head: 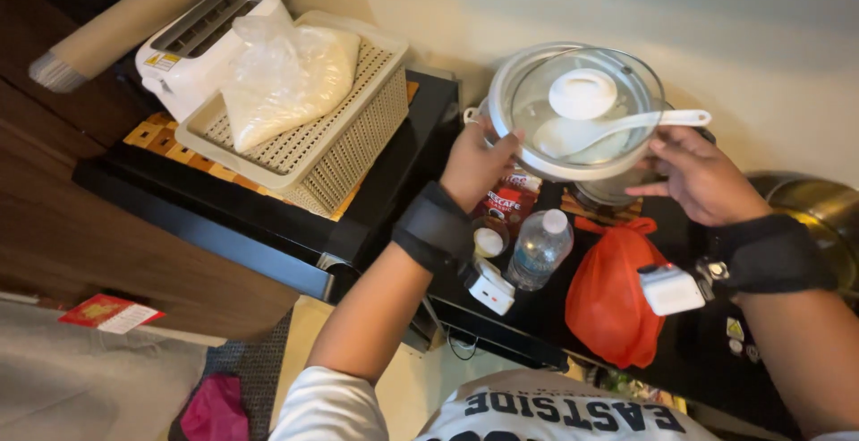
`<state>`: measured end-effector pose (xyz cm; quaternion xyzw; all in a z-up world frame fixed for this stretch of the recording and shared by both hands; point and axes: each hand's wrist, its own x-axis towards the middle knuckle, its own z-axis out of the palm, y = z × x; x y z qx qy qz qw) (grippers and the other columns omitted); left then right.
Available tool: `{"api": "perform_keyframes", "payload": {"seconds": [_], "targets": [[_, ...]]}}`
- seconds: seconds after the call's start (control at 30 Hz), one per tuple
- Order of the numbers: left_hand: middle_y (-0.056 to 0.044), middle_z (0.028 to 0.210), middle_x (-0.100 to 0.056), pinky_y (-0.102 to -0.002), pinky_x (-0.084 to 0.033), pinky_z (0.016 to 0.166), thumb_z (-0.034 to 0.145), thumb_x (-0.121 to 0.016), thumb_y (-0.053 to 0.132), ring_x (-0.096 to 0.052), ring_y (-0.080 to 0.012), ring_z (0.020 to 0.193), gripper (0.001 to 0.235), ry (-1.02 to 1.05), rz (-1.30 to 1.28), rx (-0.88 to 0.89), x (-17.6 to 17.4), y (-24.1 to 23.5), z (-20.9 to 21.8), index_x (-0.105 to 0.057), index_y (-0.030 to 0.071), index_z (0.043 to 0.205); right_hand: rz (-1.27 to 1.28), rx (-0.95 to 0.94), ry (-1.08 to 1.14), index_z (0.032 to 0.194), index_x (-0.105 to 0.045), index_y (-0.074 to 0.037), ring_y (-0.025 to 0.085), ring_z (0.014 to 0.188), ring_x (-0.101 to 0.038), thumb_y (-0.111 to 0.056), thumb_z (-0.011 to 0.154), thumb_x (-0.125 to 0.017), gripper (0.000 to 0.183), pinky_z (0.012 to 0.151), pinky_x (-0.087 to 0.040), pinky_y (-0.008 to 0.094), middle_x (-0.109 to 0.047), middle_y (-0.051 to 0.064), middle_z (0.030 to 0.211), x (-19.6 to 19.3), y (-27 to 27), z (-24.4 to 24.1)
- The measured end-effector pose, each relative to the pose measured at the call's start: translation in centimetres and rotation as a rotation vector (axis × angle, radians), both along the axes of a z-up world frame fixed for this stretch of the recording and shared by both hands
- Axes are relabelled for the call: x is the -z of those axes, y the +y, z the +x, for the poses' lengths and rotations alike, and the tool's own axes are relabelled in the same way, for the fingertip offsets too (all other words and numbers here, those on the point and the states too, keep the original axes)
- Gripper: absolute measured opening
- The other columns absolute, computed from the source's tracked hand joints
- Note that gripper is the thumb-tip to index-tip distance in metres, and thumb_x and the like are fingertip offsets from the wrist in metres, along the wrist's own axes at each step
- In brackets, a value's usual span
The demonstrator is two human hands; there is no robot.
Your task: The person cleans and organizes various kitchen items, including a plastic basket and a pot lid.
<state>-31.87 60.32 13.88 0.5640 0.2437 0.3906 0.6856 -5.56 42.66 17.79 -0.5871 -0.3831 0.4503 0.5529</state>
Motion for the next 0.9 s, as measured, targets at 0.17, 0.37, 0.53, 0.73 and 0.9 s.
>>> {"api": "perform_keyframes", "payload": {"seconds": [0.17,0.37,0.53,0.73,0.9], "targets": [[-0.002,0.089,-0.067,-0.024,-0.057,0.058,0.095,-0.071,0.02,-0.067,-0.0061,0.073,0.022,-0.077,0.254,0.062,0.1,-4.2,0.1,-0.06,0.003,0.104,-0.042,0.123,0.038,0.149,-0.043,-0.022,0.024,0.12,-0.058,-0.017,0.103,-0.039,0.047,0.094,-0.051,0.057,-0.055,0.0,0.138,-0.5,-5.5,-3.4],[-0.002,0.081,-0.066,-0.024,-0.05,0.056,0.095,-0.075,0.018,-0.061,-0.0069,0.064,0.024,-0.129,0.052,0.2,3.5,-8.4,2.0,-0.056,0.003,0.095,0.082,0.232,0.166,0.153,-0.039,-0.015,0.03,0.131,-0.055,-0.012,0.099,-0.042,0.054,0.097,-0.05,0.06,-0.053,0.006,0.146,3.5,-13.6,-4.8],[-0.001,0.08,-0.067,-0.023,-0.047,0.057,0.096,-0.074,0.017,-0.057,-0.0051,0.066,0.019,-0.08,0.147,0.296,1.5,-13.1,2.8,-0.06,0.004,0.093,0.147,0.379,0.186,0.152,-0.041,-0.018,0.029,0.133,-0.054,-0.012,0.096,-0.043,0.056,0.098,-0.049,0.059,-0.051,0.006,0.149,3.3,-20.1,-7.1],[0.0,0.081,-0.067,-0.024,-0.052,0.06,0.096,-0.072,0.019,-0.062,-0.0066,0.069,0.017,-0.095,0.144,0.43,1.8,-20.7,6.2,-0.063,0.005,0.093,0.224,0.526,0.136,0.153,-0.043,-0.014,0.031,0.134,-0.053,-0.015,0.1,-0.045,0.053,0.104,-0.044,0.059,-0.052,0.006,0.152,3.5,-29.7,-7.3],[-0.002,0.079,-0.068,-0.026,-0.055,0.06,0.097,-0.071,0.022,-0.065,-0.0095,0.069,0.021,-0.034,0.069,0.491,3.6,-30.3,11.0,-0.063,0.003,0.09,0.28,0.62,0.147,0.154,-0.041,-0.015,0.028,0.136,-0.052,-0.018,0.101,-0.047,0.054,0.105,-0.042,0.06,-0.05,0.005,0.154,5.7,-39.8,-6.1]]}}
